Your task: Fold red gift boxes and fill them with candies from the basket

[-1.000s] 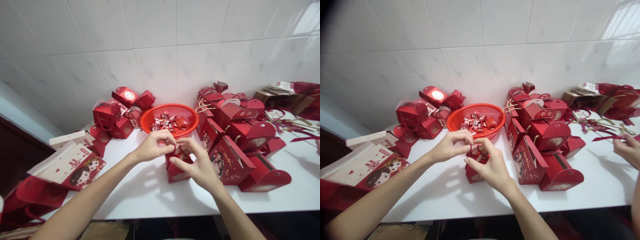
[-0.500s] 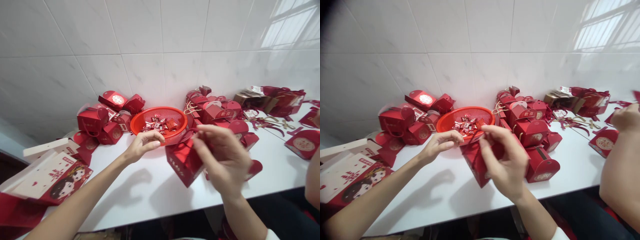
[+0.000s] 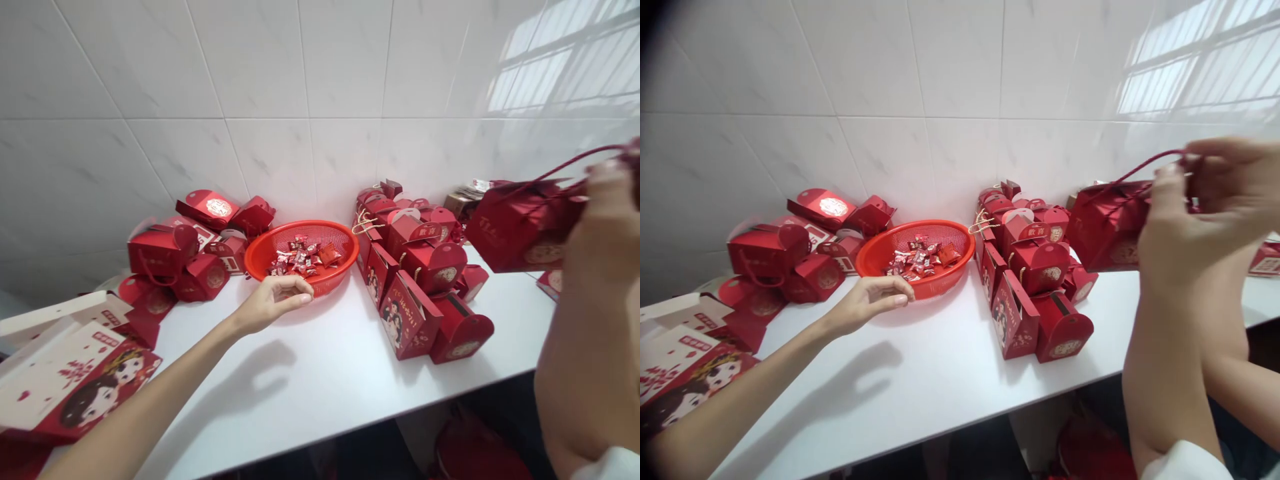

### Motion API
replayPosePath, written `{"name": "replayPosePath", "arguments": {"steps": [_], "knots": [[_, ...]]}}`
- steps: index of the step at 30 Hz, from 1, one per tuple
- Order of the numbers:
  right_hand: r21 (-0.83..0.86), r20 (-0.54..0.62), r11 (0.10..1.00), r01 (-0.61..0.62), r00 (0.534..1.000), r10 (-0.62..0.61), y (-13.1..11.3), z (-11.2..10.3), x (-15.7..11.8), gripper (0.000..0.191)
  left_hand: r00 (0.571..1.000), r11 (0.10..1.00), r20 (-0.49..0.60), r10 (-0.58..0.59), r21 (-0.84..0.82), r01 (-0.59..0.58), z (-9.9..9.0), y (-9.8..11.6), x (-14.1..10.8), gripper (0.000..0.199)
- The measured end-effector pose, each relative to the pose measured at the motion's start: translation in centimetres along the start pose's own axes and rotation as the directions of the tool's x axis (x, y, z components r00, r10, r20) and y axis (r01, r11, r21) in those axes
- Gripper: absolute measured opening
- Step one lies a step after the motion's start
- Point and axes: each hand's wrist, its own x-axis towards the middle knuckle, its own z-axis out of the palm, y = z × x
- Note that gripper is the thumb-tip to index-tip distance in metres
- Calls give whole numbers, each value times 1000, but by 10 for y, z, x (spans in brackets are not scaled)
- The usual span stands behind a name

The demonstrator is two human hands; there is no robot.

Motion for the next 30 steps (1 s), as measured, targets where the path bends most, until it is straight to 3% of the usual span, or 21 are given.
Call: {"name": "replayPosePath", "arguments": {"steps": [1, 3, 6, 9, 19, 23, 30], "knots": [[-37, -44, 999, 21, 999, -23, 6, 8, 3, 32, 1000, 1000, -3, 1, 10, 0, 0, -1, 0, 26], [-70, -12, 997, 25, 1000, -26, 23, 24, 4, 24, 1000, 1000, -12, 2, 25, -2, -1, -2, 0, 26], [29, 88, 994, -104, 991, 101, 53, 45, 2, 15, 1000, 1000, -27, -4, 30, 5, -2, -4, 0, 25], [98, 88, 978, -184, 981, 176, 77, 62, 1, 16, 999, 999, -34, -26, 21, 27, -3, -4, 0, 26], [119, 168, 944, -308, 943, 287, 111, 92, -15, 24, 999, 999, -18, -41, 15, 42, -3, -5, -1, 26], [20, 291, 956, -292, 917, 274, 110, 88, -24, 18, 999, 999, -8, -50, 11, 50, -3, -8, -1, 26], [-182, 502, 970, -160, 833, 232, 76, 73, -19, 14, 999, 999, 13, -48, 25, 48, -2, -14, -1, 22]]}}
